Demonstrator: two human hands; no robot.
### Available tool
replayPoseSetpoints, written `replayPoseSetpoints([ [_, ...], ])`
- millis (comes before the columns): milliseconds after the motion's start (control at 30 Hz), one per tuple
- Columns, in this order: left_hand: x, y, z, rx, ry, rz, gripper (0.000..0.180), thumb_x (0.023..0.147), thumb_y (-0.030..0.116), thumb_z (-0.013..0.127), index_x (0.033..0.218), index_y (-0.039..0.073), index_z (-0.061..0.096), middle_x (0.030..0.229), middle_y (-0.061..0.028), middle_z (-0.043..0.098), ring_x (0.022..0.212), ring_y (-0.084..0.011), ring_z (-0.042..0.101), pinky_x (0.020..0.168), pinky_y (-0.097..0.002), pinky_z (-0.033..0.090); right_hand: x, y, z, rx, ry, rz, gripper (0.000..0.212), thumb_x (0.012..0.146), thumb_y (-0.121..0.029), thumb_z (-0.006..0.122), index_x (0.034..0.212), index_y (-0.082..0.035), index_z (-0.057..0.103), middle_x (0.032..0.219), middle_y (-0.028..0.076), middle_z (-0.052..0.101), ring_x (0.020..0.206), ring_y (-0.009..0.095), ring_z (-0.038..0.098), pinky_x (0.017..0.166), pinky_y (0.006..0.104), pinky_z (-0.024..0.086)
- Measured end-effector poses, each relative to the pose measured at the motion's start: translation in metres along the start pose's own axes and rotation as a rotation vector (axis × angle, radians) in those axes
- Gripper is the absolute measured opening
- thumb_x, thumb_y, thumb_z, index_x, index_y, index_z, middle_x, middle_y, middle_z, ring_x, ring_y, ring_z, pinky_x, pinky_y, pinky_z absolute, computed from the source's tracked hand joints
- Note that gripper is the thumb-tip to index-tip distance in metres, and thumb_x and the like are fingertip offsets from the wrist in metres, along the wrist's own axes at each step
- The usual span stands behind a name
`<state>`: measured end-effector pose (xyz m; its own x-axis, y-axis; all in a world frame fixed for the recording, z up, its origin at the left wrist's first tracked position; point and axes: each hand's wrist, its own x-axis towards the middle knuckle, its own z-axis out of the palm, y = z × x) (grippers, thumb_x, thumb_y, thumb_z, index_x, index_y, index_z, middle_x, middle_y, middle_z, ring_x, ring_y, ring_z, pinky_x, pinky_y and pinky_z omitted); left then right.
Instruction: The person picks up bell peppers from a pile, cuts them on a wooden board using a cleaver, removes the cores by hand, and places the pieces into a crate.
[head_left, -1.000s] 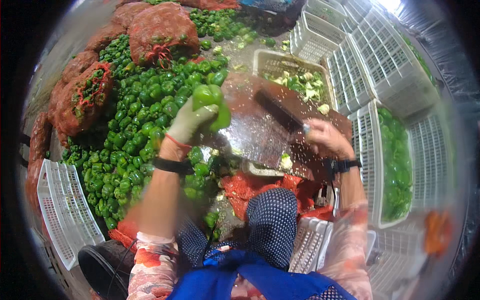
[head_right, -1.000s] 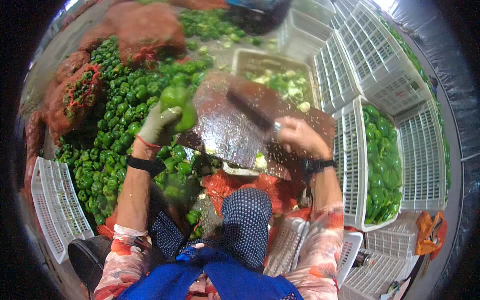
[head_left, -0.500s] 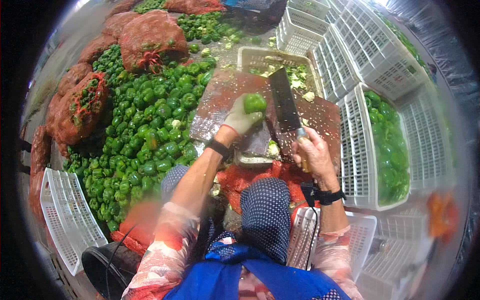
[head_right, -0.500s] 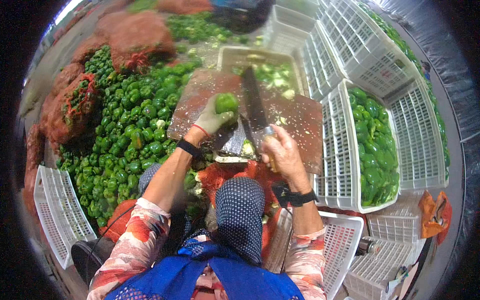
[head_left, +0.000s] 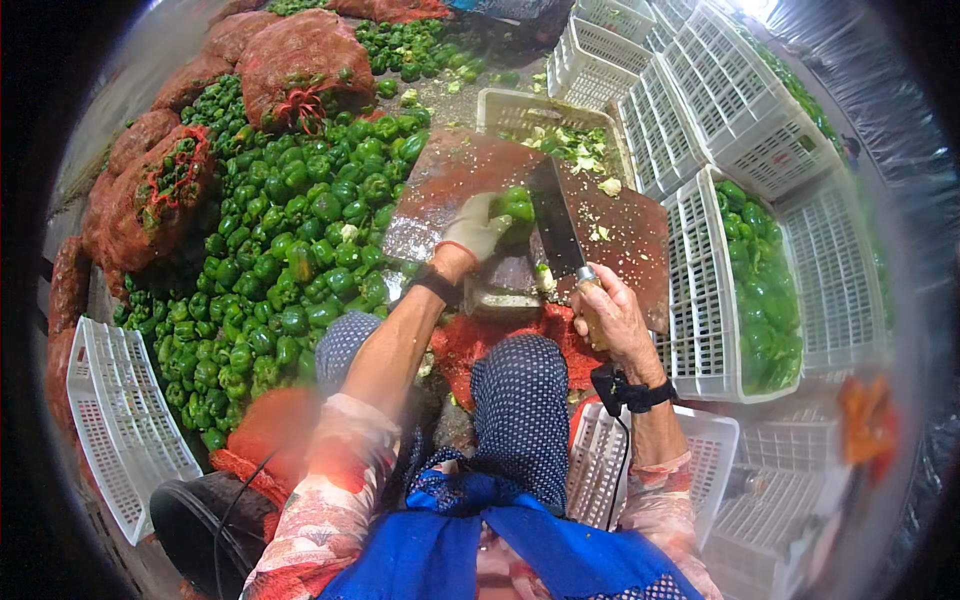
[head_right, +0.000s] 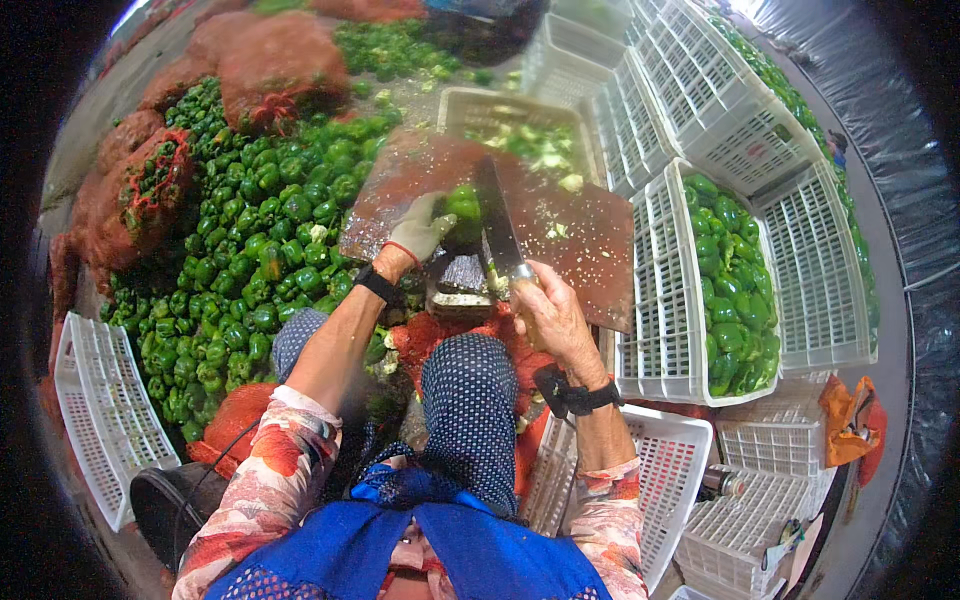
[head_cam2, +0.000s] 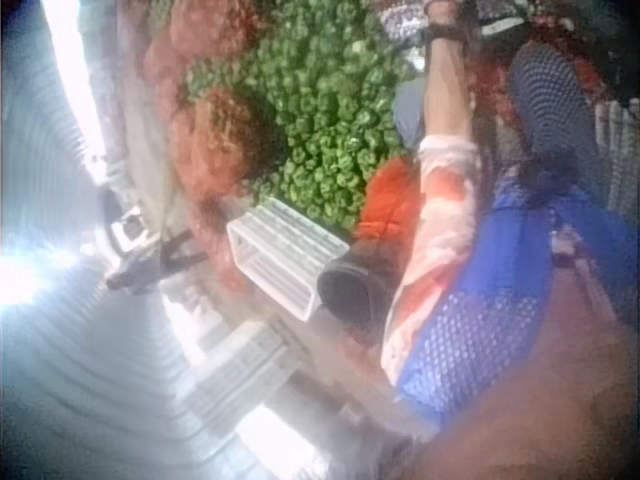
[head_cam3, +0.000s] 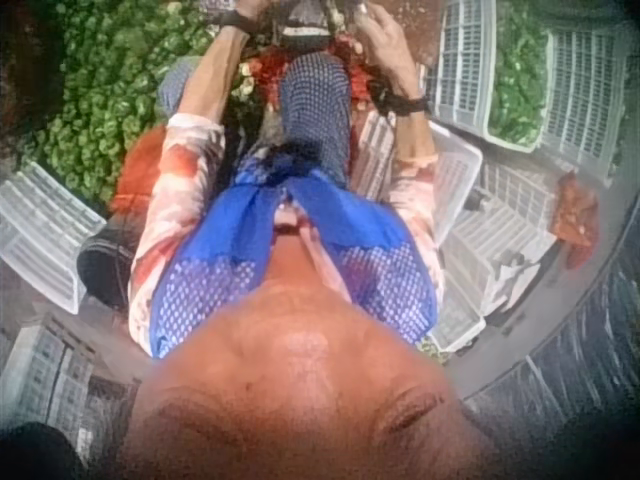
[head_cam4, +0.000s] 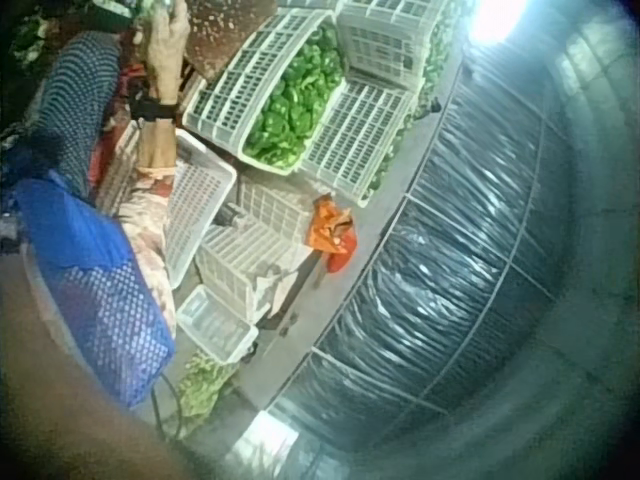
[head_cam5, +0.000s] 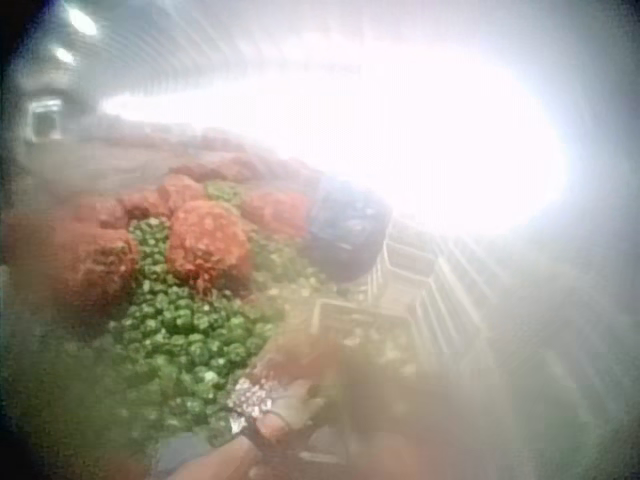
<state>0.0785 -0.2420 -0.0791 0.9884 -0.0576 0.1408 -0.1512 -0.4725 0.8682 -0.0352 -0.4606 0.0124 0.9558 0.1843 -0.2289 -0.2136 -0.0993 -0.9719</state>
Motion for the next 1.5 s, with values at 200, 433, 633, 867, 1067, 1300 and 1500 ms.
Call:
replayPoseSetpoints([
  [200,0.01,0.006,-0.003,-0.113,0.073,-0.003,0.05,0.088,0.022,0.064,0.128,-0.002,0.047,0.125,-0.0232,0.055,0.118,-0.0308,0.053,0.1,-0.035,0.041,-0.001,-0.004,0.001,0.025,-0.015,0.088,0.037,0.095,-0.025,0.052,0.123,-0.002,0.051,0.076,0.002,0.056,0.054,0.008,0.051,0.048,0.0206,0.043],
  [433,0.025,0.012,-0.008,-0.113,-0.031,-0.134,0.048,0.087,0.024,0.065,0.123,-0.003,0.048,0.118,-0.0205,0.06,0.108,-0.0278,0.059,0.094,-0.034,0.045,0.005,-0.01,0.01,-0.064,-0.016,0.056,0.038,0.096,-0.028,0.052,0.122,-0.001,0.05,0.076,0.002,0.056,0.053,0.008,0.052,0.046,0.0212,0.042],
  [633,0.026,0.02,-0.016,-0.059,-0.058,-0.129,0.051,0.085,0.026,0.067,0.124,-0.001,0.049,0.121,-0.0225,0.059,0.11,-0.0302,0.059,0.094,-0.0382,0.046,0.021,-0.022,-0.008,-0.094,-0.029,0.211,0.037,0.094,-0.033,0.053,0.116,-0.004,0.049,0.071,0.002,0.054,0.051,0.01,0.053,0.043,0.0218,0.042],
  [867,0.028,0.021,-0.016,-0.132,-0.074,-0.126,0.052,0.086,0.029,0.067,0.126,0.001,0.049,0.118,-0.0219,0.061,0.106,-0.0307,0.061,0.092,-0.0375,0.047,0.056,-0.028,-0.002,-0.115,-0.079,0.297,0.022,0.095,-0.032,0.05,0.098,-0.01,0.05,0.073,0.002,0.054,0.049,0.009,0.05,0.041,0.0213,0.04],
  [1067,0.022,0.009,-0.025,-0.109,-0.057,-0.163,0.053,0.086,0.027,0.067,0.126,-0.003,0.048,0.116,-0.023,0.061,0.107,-0.0292,0.061,0.093,-0.0366,0.048,0.087,0.024,0.04,-0.456,-0.071,0.11,0.025,0.096,-0.032,0.048,0.101,-0.007,0.052,0.066,0.0,0.05,0.046,0.01,0.05,0.037,0.0236,0.038],
  [1300,0.005,0.002,-0.038,-0.109,-0.009,-0.227,0.05,0.083,0.024,0.069,0.119,-0.007,0.053,0.112,-0.0232,0.063,0.102,-0.0284,0.062,0.089,-0.0361,0.049,0.061,0.02,0.029,-0.233,0.003,0.216,0.031,0.095,-0.03,0.048,0.112,-0.005,0.053,0.074,0.001,0.056,0.054,0.012,0.052,0.049,0.0241,0.043],
  [1500,-0.01,-0.001,-0.038,-0.107,-0.01,-0.248,0.04,0.082,0.022,0.066,0.114,0.0,0.056,0.107,-0.0229,0.064,0.101,-0.0346,0.062,0.086,-0.0397,0.049,0.023,-0.006,0.026,-0.136,-0.028,-0.113,0.032,0.096,-0.024,0.051,0.12,-0.004,0.05,0.07,-0.001,0.05,0.053,0.008,0.046,0.046,0.0209,0.038],
])
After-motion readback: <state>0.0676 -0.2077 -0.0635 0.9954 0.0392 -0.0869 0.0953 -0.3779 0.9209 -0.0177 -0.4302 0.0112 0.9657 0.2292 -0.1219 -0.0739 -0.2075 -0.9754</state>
